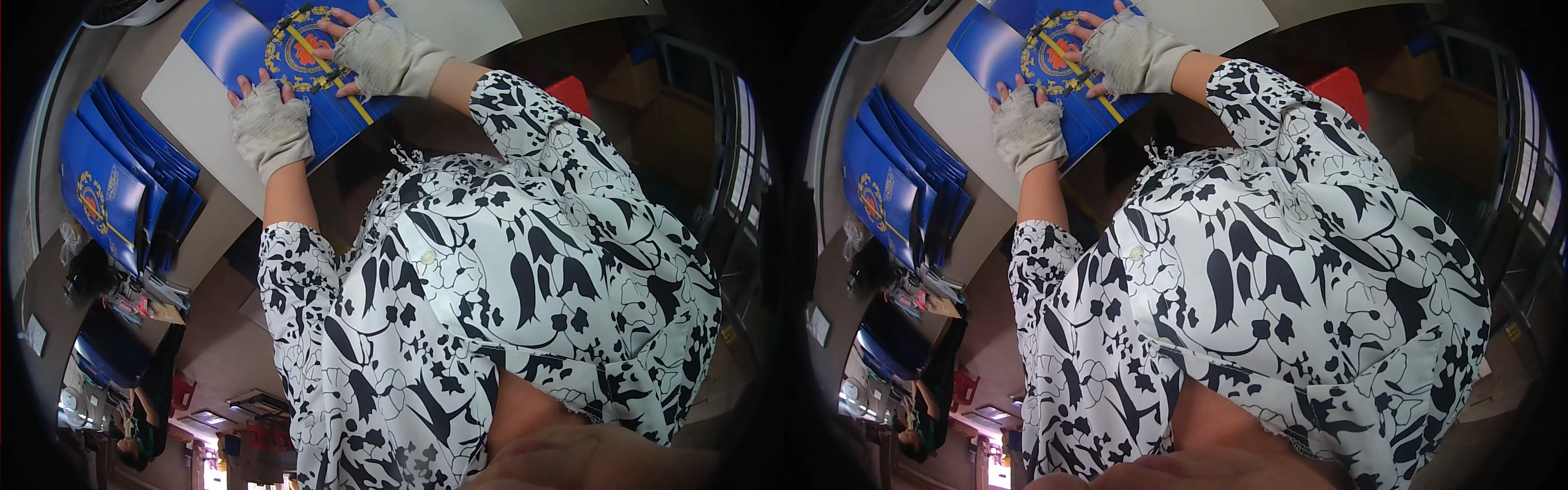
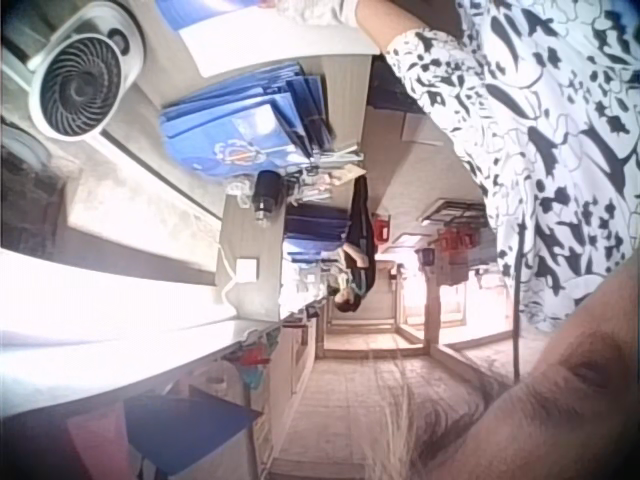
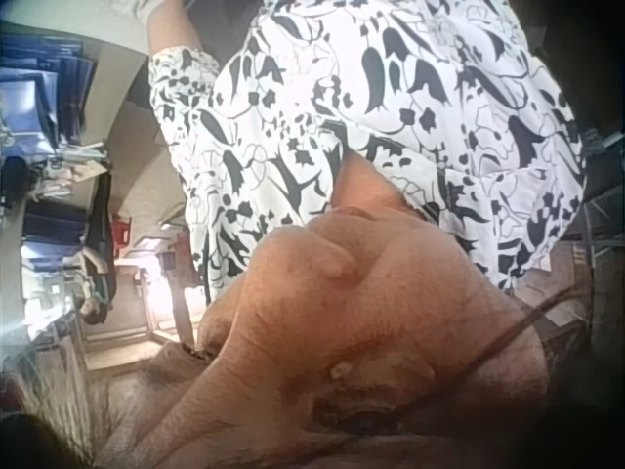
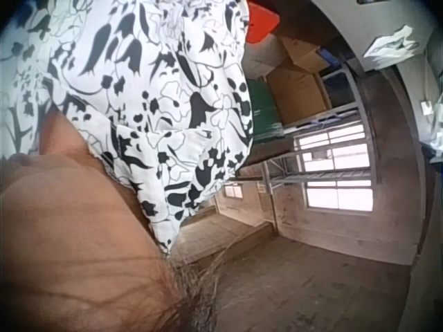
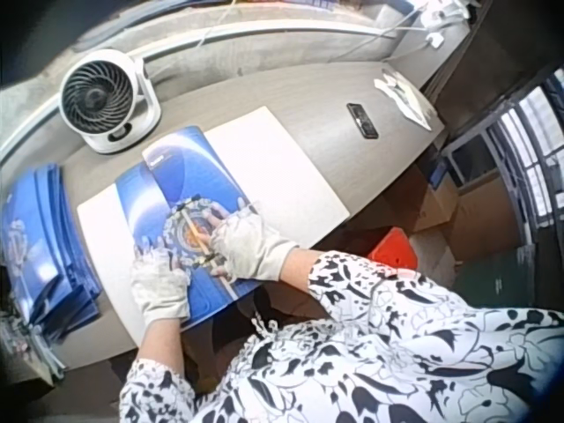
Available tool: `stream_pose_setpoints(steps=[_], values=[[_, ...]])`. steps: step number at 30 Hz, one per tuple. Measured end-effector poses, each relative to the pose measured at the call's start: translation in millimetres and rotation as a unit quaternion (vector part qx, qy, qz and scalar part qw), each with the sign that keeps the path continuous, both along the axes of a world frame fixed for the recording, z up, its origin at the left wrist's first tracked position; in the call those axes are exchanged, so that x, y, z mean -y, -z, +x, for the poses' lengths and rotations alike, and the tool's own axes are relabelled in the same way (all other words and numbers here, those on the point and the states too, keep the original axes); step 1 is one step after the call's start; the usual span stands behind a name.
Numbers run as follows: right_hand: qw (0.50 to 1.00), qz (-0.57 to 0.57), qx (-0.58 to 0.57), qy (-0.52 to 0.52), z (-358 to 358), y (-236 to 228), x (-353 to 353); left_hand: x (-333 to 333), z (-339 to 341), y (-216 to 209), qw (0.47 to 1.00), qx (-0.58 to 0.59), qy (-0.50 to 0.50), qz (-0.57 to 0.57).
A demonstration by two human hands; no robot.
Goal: Assembling and folding blue cardstock folders on a desk.
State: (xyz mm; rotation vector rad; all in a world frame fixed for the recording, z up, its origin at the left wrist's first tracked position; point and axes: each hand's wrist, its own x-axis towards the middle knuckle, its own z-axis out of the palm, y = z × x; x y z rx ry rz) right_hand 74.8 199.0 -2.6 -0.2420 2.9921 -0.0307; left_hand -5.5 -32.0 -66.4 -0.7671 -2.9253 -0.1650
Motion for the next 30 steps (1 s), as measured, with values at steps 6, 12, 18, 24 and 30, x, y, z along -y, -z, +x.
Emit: stream_pose_setpoints(steps=[6, 12, 18, 24, 30], values=[[0.999, -0.022, -0.034, -0.017, 13.3, -5.6, 1.7, -5.3, 4.3, -4.7, 1.000, 0.014, -0.006, 0.004], [0.994, -0.092, 0.037, -0.048, 70.7, -19.9, 1.1, -2.6, 4.3, -13.8, 0.999, 0.022, 0.027, -0.011], [0.985, -0.135, -0.082, 0.071, 91.1, 16.6, -23.7, -6.1, 41.6, -55.5, 0.980, 0.082, 0.162, -0.083], [0.994, -0.078, -0.057, 0.042, 85.1, 7.3, -20.7, 7.7, 58.1, -52.1, 0.961, 0.137, 0.228, -0.073], [0.935, -0.175, -0.235, 0.197, 106.0, 65.5, -41.9, 2.9, 54.9, -53.9, 0.958, 0.150, 0.227, -0.087]])
